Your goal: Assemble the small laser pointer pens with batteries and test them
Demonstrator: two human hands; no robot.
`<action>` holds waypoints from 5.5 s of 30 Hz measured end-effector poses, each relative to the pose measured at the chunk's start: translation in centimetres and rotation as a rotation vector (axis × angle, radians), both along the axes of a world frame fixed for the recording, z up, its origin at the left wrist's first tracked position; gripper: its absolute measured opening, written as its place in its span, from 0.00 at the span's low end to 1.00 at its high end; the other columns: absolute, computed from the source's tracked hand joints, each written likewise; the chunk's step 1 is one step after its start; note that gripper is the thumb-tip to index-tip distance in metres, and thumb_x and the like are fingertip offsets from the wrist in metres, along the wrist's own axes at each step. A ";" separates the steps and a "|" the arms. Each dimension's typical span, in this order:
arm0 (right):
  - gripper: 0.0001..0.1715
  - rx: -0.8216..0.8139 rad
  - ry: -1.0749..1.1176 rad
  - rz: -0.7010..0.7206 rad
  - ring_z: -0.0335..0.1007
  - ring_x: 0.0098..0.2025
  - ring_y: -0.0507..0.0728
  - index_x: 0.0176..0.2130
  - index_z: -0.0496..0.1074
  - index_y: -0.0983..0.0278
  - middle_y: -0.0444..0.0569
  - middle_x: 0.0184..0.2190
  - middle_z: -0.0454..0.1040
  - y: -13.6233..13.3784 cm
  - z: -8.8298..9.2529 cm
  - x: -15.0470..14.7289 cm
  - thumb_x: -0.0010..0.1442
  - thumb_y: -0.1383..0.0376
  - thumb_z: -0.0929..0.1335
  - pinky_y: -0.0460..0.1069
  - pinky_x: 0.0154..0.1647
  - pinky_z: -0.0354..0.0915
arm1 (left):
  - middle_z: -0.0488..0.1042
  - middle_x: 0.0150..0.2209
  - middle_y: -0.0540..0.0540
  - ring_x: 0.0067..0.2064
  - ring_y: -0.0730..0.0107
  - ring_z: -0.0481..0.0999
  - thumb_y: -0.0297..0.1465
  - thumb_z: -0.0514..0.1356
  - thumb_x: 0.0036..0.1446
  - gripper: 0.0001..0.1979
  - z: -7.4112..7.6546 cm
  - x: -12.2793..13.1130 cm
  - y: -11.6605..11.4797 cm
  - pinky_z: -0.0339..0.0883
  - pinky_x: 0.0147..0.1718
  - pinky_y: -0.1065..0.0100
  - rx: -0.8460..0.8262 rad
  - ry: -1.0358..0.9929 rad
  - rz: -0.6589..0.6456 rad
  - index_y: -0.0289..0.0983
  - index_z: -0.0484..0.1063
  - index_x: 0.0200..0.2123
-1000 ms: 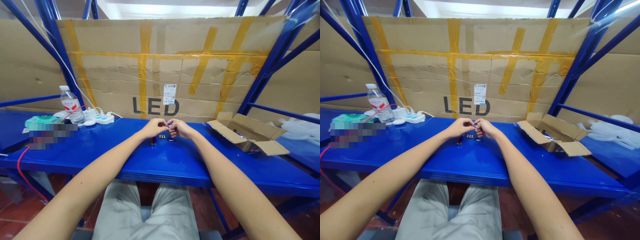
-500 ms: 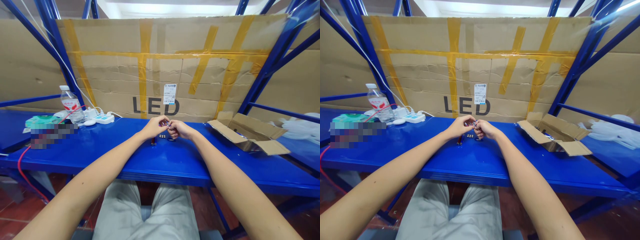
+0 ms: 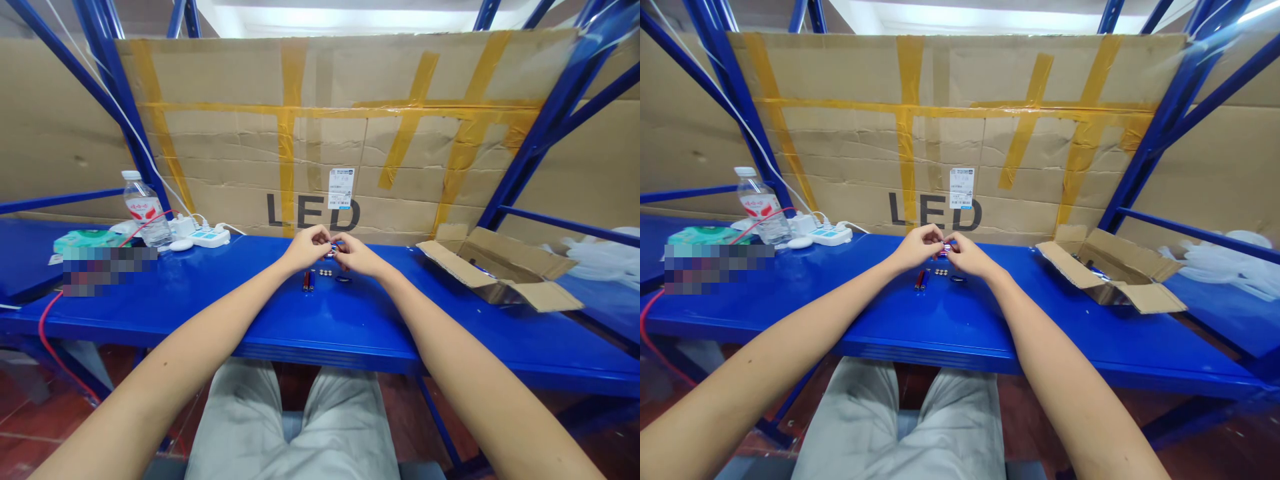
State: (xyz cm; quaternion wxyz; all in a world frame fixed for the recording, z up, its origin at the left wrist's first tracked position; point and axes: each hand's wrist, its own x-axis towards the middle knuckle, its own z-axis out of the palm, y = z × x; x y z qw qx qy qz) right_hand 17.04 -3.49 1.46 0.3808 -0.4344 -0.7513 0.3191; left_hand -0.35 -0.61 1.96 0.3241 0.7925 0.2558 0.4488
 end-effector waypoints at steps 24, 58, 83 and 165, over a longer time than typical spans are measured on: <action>0.14 0.291 -0.218 -0.153 0.69 0.51 0.59 0.47 0.66 0.65 0.56 0.48 0.74 0.5 -0.1 -0.5 0.63 0.70 0.59 0.54 0.51 0.63 | 0.73 0.24 0.50 0.26 0.74 0.72 0.24 0.61 0.51 0.06 0.2 -0.4 0.6 0.67 0.29 0.69 -0.057 -0.050 -0.033 0.33 0.74 0.35; 0.12 -0.049 -0.824 -0.253 0.74 0.44 0.62 0.42 0.74 0.63 0.55 0.45 0.77 1.6 -0.5 3.1 0.58 0.63 0.68 0.51 0.41 0.65 | 0.73 0.21 0.50 0.26 0.72 0.70 0.25 0.65 0.37 0.04 -0.2 -4.5 3.8 0.60 0.26 0.72 -0.139 0.630 0.246 0.36 0.73 0.21; 0.11 -0.002 -0.688 -0.089 0.72 0.36 0.54 0.36 0.78 0.63 0.48 0.36 0.79 0.8 0.0 2.2 0.52 0.71 0.68 0.46 0.36 0.63 | 0.74 0.21 0.47 0.24 0.73 0.69 0.27 0.62 0.36 0.03 1.1 -4.7 2.8 0.56 0.21 0.73 -0.352 0.715 0.063 0.36 0.76 0.19; 0.11 0.125 -0.197 -0.246 0.68 0.36 0.54 0.38 0.64 0.64 0.48 0.35 0.73 2.8 -1.4 1.9 0.54 0.65 0.69 0.48 0.35 0.64 | 0.75 0.37 0.45 0.39 0.66 0.73 0.28 0.55 0.61 0.06 0.1 0.8 2.5 0.63 0.39 0.66 0.482 0.529 0.044 0.36 0.70 0.39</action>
